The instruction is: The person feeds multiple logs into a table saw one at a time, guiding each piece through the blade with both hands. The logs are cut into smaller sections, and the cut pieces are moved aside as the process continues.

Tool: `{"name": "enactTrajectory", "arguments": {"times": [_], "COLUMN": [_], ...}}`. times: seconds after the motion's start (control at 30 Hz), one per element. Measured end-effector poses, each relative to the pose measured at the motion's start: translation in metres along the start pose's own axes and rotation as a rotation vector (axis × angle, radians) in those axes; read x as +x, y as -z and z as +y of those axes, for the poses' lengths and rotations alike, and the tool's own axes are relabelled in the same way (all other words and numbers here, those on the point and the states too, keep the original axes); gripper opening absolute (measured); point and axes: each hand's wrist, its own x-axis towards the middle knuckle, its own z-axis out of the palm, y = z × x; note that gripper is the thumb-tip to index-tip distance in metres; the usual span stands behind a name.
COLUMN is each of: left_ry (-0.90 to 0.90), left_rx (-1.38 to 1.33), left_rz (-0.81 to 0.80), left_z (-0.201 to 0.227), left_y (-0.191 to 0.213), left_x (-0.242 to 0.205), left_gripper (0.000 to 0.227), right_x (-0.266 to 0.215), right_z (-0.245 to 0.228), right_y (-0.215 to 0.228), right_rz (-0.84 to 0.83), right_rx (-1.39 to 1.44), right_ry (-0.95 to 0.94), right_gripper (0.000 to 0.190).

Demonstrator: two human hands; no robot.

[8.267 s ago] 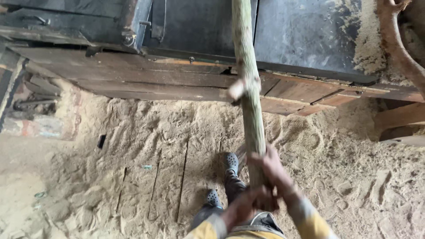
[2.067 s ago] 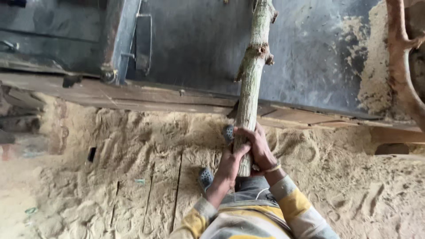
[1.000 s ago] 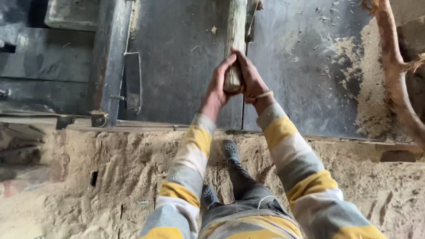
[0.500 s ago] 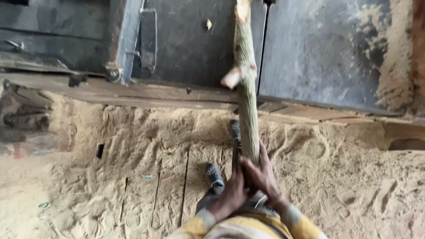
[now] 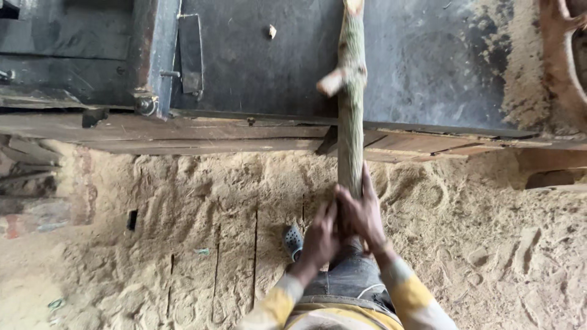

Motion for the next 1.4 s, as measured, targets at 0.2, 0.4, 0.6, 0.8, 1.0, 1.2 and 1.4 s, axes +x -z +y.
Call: {"name": "enactTrajectory", "arguments": {"times": [0.2,0.4,0.6,0.8,1.0,1.2,1.4], "left_ry": [-0.127,-0.215,-0.197,-0.256,-0.206,-0.333,-0.284], "left_rx": [0.258,0.325,0.287,0.28,0.234,0.184,0.197], "left_rz": [0.133,0.243,0.226,0.293,0.368,0.635,0.757], "left_z": [-0.021,-0.019,-0.012,-0.037,-0.051,-0.05,0.007], "left_y": [0.007,0.023,0.031,0.036,0.042,0.035,-0.036], "left_x": [0.102,0.207,0.295,0.377,0.448,0.48,0.386], "left_gripper": [0.077,0.086,0.09,0.093,0.081,0.05,0.039], "right_x": [0.073,0.166,0.257,0.337,0.41,0.452,0.355], "right_z": [-0.002,-0.021,-0.046,-0.056,-0.073,-0.086,-0.009], "right_y": [0.002,-0.004,0.005,0.004,0.002,0.016,0.128], "right_rz": [0.299,0.553,0.56,0.543,0.555,0.437,0.489], "right_rx": [-0.052,-0.073,0.145,0.226,0.231,0.297,0.185], "right_ry": [0.245,0.384,0.41,0.485,0.56,0.617,0.546], "right_gripper": [0.053,0.032,0.027,0.027,0.027,0.025,0.021]}}
